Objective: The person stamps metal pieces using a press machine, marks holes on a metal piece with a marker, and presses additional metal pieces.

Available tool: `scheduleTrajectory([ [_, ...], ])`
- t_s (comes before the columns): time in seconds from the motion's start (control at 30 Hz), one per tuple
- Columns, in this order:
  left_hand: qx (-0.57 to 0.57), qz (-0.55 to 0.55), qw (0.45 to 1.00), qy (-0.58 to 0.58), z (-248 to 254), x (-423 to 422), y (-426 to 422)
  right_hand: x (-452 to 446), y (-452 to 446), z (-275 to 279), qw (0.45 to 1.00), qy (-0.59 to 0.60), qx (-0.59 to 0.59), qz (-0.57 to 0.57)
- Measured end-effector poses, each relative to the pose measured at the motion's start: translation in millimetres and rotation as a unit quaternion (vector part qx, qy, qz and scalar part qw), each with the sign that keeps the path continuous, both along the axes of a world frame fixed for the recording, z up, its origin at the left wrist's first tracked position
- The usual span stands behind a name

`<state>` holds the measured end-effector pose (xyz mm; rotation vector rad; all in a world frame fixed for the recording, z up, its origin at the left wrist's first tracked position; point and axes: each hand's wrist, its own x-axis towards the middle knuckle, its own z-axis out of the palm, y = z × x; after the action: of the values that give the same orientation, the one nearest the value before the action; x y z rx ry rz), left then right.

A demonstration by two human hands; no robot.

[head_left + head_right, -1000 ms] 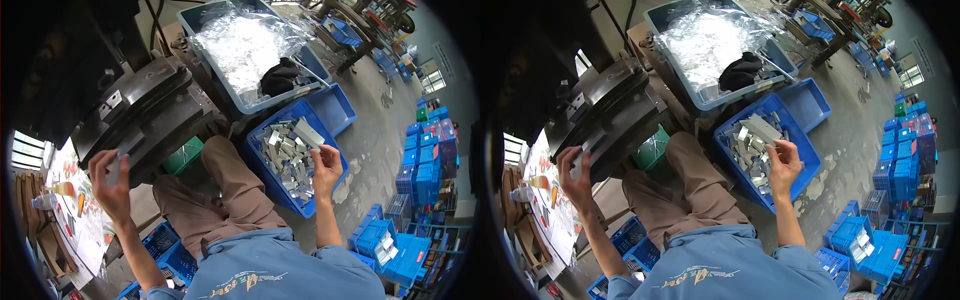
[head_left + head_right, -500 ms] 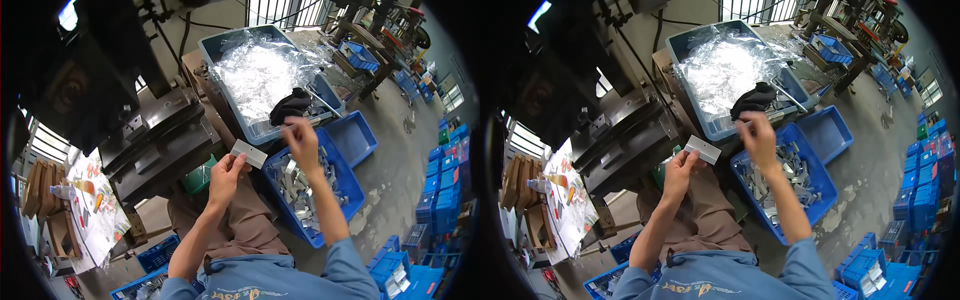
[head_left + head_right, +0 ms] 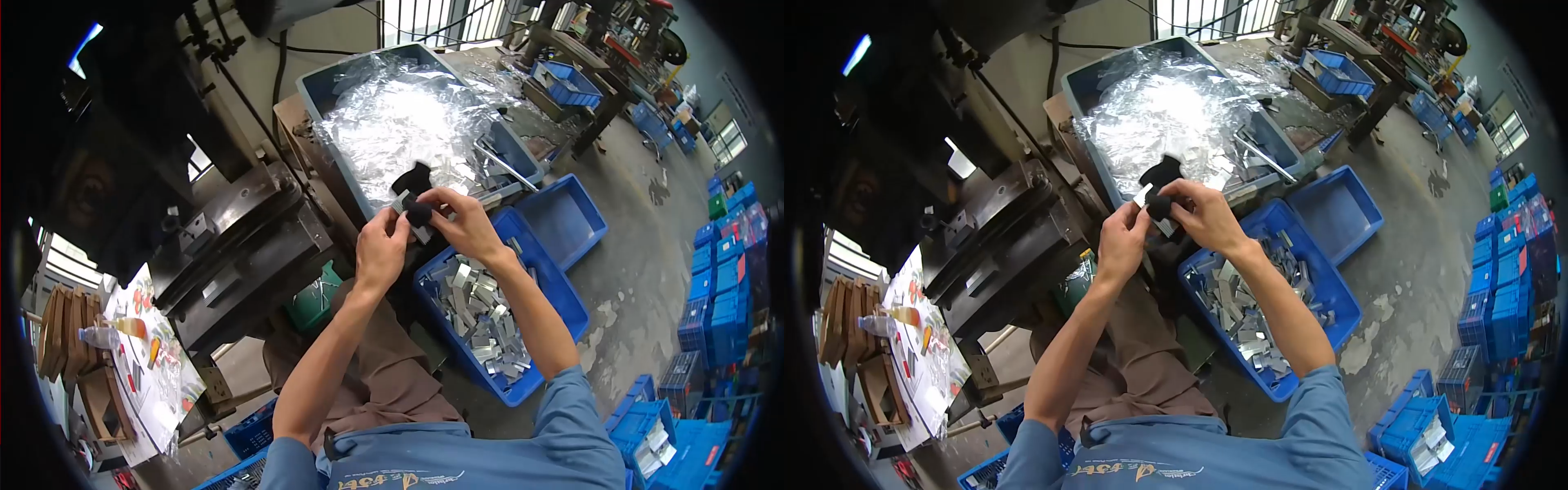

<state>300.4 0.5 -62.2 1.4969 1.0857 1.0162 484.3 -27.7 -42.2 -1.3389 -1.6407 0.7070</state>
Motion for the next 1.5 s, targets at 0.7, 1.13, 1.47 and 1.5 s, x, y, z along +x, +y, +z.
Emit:
scheduleTrajectory([
  [0.7, 0.075, -0.032, 0.994, 0.072, 44, -94, -79, -14, -146, -78, 0.930, 0.223, -0.213, -0.201],
  [1.13, 0.272, 0.171, 0.861, 0.394, 56, -299, -42, -31, -147, -108, 0.971, -0.033, -0.103, -0.213],
  [1.47, 0.378, 0.116, 0.861, 0.321, 74, -283, -39, -241, -8, 27, 0.989, 0.070, 0.116, 0.055],
  [1.5, 0.383, 0.118, 0.861, 0.314, 72, -284, -34, -250, 8, 30, 0.987, 0.059, 0.131, 0.077],
])
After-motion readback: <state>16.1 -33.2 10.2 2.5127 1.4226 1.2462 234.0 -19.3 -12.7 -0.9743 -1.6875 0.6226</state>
